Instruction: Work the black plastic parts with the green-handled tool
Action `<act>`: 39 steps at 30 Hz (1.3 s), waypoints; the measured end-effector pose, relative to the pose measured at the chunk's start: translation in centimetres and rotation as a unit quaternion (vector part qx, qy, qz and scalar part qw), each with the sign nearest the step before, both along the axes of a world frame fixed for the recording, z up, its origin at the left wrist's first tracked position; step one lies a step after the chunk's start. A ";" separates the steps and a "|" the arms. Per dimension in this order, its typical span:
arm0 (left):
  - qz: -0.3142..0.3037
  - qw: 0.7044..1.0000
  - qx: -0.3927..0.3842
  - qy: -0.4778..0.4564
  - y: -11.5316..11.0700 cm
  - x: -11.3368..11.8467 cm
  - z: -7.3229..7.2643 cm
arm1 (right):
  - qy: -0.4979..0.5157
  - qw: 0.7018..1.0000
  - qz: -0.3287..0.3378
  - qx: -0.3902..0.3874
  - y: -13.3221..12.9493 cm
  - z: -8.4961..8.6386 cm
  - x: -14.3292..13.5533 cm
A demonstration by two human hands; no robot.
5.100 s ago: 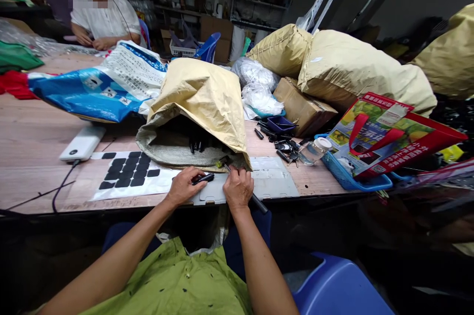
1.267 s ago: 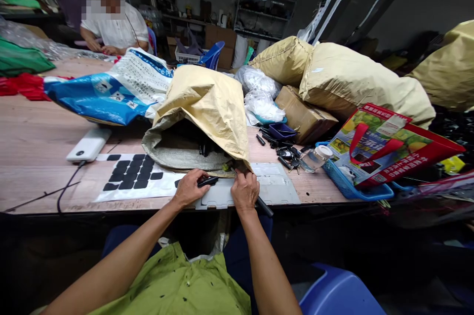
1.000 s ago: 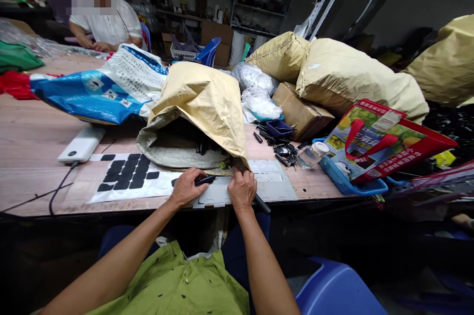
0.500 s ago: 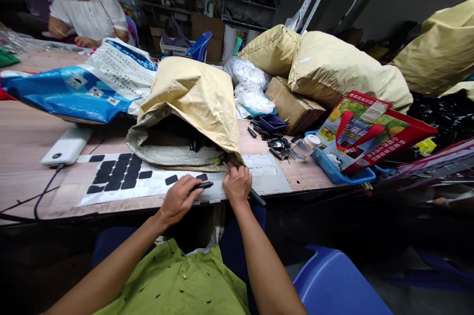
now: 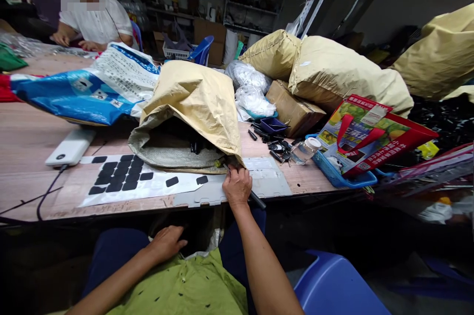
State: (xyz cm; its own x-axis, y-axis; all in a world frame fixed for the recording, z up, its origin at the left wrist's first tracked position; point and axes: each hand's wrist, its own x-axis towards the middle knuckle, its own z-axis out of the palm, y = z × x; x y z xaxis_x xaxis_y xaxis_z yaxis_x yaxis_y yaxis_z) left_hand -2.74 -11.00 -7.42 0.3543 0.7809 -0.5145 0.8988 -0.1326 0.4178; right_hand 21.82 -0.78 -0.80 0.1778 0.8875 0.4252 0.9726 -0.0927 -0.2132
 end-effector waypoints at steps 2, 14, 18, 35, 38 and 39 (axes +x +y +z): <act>-0.034 0.996 0.007 -0.088 0.4 0.6 3.1 | 0.000 1.000 -0.003 -0.003 0.0 0.1 0.0; 0.276 0.903 0.311 -0.108 19.2 4.9 11.9 | 0.012 1.000 -0.001 0.007 0.0 -0.2 0.1; 0.310 0.905 0.288 -0.047 21.4 5.5 10.7 | 0.021 1.000 0.001 0.004 0.0 -0.2 0.1; 0.093 0.913 0.324 -0.231 11.4 2.3 8.7 | 0.021 1.000 -0.001 -0.006 -0.2 0.2 0.0; 0.074 0.914 0.313 -0.247 10.7 2.3 7.6 | 0.020 1.000 -0.004 -0.006 -0.2 0.2 -0.1; 0.072 0.912 0.315 -0.252 10.7 2.3 7.4 | 0.019 1.000 -0.005 -0.006 -0.2 0.2 -0.1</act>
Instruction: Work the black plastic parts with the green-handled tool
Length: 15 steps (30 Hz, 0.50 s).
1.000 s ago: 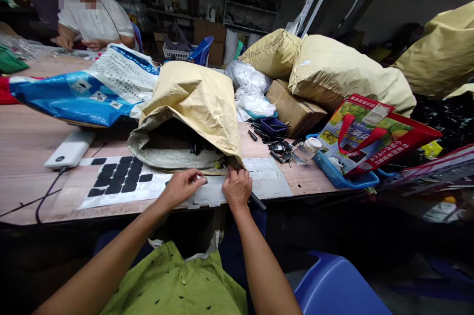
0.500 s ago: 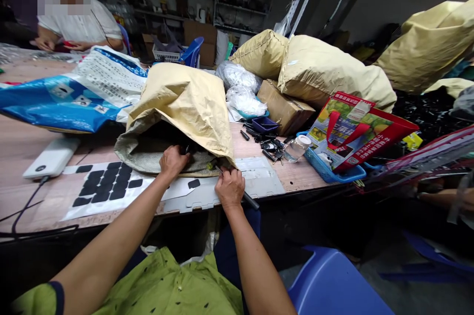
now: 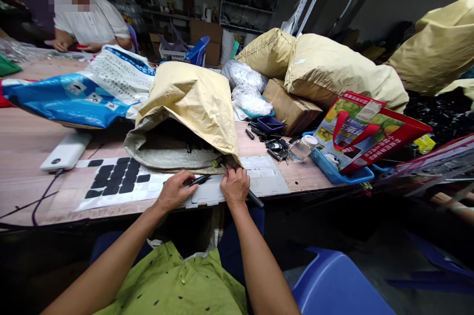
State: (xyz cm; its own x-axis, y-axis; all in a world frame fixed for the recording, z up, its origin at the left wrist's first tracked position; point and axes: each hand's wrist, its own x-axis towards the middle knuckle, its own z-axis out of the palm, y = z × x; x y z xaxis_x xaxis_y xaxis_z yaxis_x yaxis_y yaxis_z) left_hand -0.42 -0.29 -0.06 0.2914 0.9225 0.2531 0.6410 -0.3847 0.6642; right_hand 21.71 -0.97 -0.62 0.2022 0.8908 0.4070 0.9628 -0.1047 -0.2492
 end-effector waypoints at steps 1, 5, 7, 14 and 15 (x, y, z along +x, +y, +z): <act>0.000 1.000 0.004 -0.002 0.1 0.0 -0.2 | -0.001 1.000 0.000 -0.001 0.0 0.0 0.0; 0.000 1.000 0.005 0.009 0.4 0.1 -0.3 | -0.003 1.000 0.002 -0.016 0.3 0.2 0.2; 0.004 1.000 -0.001 0.014 0.4 0.0 -0.2 | 0.012 1.000 0.011 -0.023 0.2 0.6 0.4; 0.004 1.000 -0.013 -0.001 0.5 0.1 -0.3 | 0.185 0.976 0.112 0.033 -3.3 2.6 -1.0; 0.004 1.000 -0.012 -0.004 0.5 0.1 -0.3 | 0.203 0.971 0.126 0.030 -3.9 2.8 -1.4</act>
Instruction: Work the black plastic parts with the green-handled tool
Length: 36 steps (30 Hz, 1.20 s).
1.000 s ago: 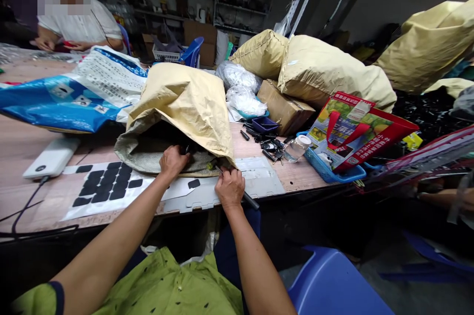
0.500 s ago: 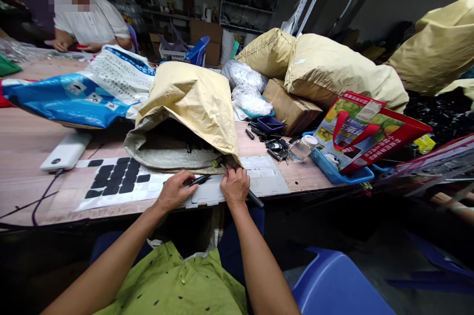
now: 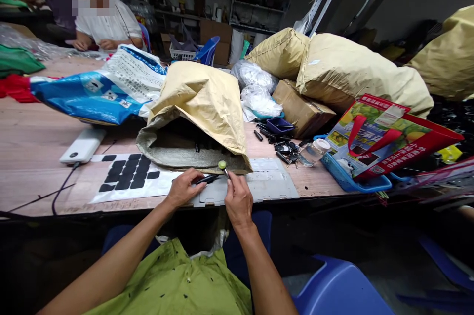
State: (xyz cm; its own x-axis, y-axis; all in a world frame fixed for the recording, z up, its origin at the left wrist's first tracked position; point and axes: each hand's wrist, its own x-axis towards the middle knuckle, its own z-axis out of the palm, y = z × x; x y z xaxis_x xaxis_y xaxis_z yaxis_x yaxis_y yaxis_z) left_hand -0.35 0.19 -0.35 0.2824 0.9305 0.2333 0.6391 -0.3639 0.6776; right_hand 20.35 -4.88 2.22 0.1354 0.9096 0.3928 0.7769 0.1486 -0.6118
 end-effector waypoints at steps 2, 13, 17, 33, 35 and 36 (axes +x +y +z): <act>-0.001 1.000 0.001 -0.003 0.0 0.0 0.0 | 0.015 1.000 0.025 -0.005 -0.9 0.5 -0.7; 0.001 1.000 0.004 -0.001 0.0 -0.1 -0.1 | -0.021 0.998 0.043 -0.037 -2.3 1.2 -1.8; 0.002 1.000 -0.002 0.003 0.0 -0.1 -0.1 | -0.023 0.998 0.056 -0.009 -2.5 1.6 -2.5; 0.019 1.000 0.002 0.001 -0.1 0.1 0.5 | -0.140 0.988 -0.057 -0.038 3.2 -0.3 1.0; 0.019 1.000 0.002 0.001 -0.1 0.0 0.5 | -0.167 0.982 -0.083 -0.042 3.9 -1.2 1.5; 0.018 1.000 0.003 0.001 -0.1 0.0 0.5 | -0.176 0.979 -0.090 -0.041 4.1 -1.6 1.6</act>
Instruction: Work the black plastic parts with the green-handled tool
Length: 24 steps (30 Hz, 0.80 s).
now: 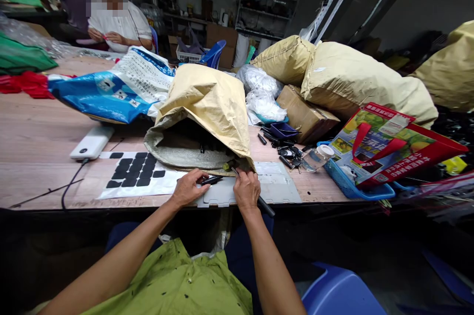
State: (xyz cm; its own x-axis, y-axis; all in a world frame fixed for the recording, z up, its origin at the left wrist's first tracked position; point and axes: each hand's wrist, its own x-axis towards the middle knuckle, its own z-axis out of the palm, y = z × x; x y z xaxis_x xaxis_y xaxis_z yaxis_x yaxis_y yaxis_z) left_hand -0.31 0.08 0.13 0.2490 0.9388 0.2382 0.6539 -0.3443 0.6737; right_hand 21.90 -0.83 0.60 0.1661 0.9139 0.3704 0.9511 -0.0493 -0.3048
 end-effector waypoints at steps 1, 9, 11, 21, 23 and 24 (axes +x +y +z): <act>-0.002 1.000 0.001 0.000 0.0 0.0 0.0 | -0.009 1.000 -0.004 0.004 0.1 -0.3 0.0; -0.012 1.000 0.008 -0.003 0.2 -0.1 -0.7 | -0.038 0.999 -0.020 0.017 -0.3 -1.1 -0.6; -0.014 1.000 0.003 -0.009 0.2 -0.1 -0.7 | -0.042 0.999 -0.025 0.016 -0.3 -1.1 -0.6; -0.162 0.983 -0.074 -0.044 -7.3 -0.5 1.4 | -0.044 0.999 -0.023 0.022 -0.3 -1.3 -0.4; -0.179 0.975 -0.130 0.012 -9.4 -0.5 0.1 | -0.046 0.998 -0.024 0.023 -0.3 -1.3 -0.4; -0.167 0.972 -0.159 0.052 -10.1 -0.6 -0.8 | -0.047 0.998 -0.024 0.023 -0.3 -1.3 -0.4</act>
